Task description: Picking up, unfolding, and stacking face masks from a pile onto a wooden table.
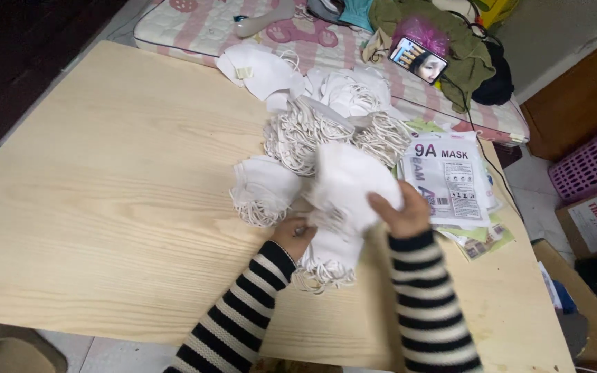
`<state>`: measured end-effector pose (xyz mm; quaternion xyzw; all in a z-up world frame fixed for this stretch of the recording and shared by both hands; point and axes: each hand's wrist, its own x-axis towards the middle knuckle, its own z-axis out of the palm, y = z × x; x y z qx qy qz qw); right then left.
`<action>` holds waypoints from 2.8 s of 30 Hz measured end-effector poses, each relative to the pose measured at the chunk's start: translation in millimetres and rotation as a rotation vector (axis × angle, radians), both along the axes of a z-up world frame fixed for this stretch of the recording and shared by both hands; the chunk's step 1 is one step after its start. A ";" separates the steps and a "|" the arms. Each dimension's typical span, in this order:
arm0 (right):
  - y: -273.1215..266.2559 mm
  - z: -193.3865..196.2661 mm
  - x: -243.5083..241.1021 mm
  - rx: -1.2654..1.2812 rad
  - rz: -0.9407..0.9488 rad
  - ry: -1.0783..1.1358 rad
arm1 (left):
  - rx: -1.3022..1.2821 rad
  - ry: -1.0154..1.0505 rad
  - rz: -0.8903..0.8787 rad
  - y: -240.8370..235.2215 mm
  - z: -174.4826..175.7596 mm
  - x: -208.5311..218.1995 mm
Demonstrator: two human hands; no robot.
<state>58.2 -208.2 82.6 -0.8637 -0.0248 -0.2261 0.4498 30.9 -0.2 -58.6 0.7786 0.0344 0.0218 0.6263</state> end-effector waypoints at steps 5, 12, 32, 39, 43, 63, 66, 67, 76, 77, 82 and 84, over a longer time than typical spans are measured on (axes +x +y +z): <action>-86.7 12.8 -72.9 0.168 -0.015 0.343 | 0.015 0.033 0.078 -0.4 -64.9 29.0; -206.7 -120.4 -66.7 -0.039 -0.217 0.627 | -0.018 0.106 0.078 3.2 -60.5 25.3; -159.8 -84.6 -64.2 -0.545 -0.158 0.376 | 0.174 -0.195 0.037 2.0 49.3 -3.4; -99.4 -17.6 -65.1 0.345 0.321 0.147 | 0.120 -0.591 0.134 -9.3 84.5 -34.1; -54.7 -30.6 -42.9 0.501 0.452 0.213 | -0.358 -0.179 0.060 -7.1 81.9 -28.5; -32.1 -119.2 -17.4 0.587 0.387 0.378 | -0.511 -0.010 -0.272 -0.1 81.0 -30.6; -27.5 -88.7 -30.5 0.555 0.410 0.362 | -0.497 -0.022 -0.251 -0.6 48.4 -19.8; -30.9 -65.9 -39.3 0.556 0.406 0.361 | -0.497 -0.022 -0.255 -1.5 62.4 -24.2; -112.5 -30.2 -62.9 -0.487 -0.059 0.432 | -1.213 0.177 0.007 10.2 25.2 -4.4; -115.2 -32.4 -62.5 -0.535 -0.053 0.523 | -1.235 0.175 0.033 8.2 24.7 -5.5; -130.7 -57.8 -54.3 -0.623 -0.090 0.663 | -1.140 0.220 0.064 8.0 12.8 1.2; -134.5 -63.8 -51.1 -0.653 -0.095 0.675 | -1.002 0.247 0.113 3.9 28.4 -4.9</action>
